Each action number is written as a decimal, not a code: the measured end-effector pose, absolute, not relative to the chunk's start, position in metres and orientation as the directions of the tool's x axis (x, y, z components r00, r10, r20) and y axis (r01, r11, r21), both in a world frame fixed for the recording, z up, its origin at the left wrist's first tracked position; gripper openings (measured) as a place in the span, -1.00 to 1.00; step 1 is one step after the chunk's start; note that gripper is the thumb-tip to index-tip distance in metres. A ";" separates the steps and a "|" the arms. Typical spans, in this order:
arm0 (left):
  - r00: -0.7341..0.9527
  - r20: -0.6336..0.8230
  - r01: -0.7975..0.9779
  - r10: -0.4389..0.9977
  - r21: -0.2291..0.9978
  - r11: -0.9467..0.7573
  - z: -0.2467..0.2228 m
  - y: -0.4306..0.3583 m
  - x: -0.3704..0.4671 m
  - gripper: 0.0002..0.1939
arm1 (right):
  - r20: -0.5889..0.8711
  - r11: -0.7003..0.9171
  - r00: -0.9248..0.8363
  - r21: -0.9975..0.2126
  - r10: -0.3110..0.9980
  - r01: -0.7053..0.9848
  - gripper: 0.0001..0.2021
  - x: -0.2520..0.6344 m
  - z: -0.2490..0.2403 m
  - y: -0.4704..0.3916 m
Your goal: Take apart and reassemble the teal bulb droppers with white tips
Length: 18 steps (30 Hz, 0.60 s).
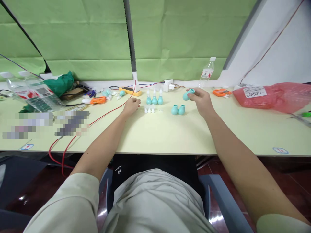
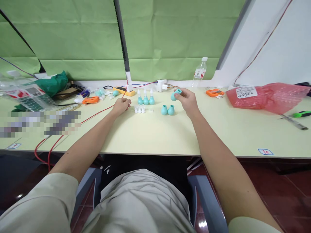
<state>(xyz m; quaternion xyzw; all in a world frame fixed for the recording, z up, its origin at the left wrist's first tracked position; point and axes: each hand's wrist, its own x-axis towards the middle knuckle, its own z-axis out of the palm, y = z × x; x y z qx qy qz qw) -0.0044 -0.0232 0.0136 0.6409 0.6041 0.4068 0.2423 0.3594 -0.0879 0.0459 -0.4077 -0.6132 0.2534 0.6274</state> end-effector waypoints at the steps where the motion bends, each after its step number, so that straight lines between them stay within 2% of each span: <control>1: -0.062 0.230 0.578 0.971 0.801 -0.153 0.014 -0.023 -0.004 -0.75 | 0.580 0.559 0.098 -0.810 0.809 0.180 -0.69 0.355 0.046 -0.089; 3: -0.059 0.230 0.581 0.971 0.799 -0.153 0.014 -0.024 -0.003 -0.75 | 0.619 0.601 0.033 -0.772 0.785 0.207 -0.70 0.341 0.044 -0.089; 9: -0.048 0.219 0.592 0.974 0.792 -0.149 0.015 -0.025 -0.001 -0.75 | 0.628 0.630 -0.184 -0.621 0.756 0.467 -0.77 0.305 0.032 -0.074; 13: -0.041 0.222 0.595 0.974 0.789 -0.155 0.013 -0.023 -0.002 -0.74 | 0.599 0.611 -0.239 -0.555 0.765 0.565 -0.75 0.305 0.023 -0.064; 18: -0.033 0.225 0.594 0.974 0.788 -0.163 0.013 -0.023 -0.002 -0.72 | 0.585 0.614 -0.299 -0.465 0.753 0.637 -0.82 0.312 0.022 -0.062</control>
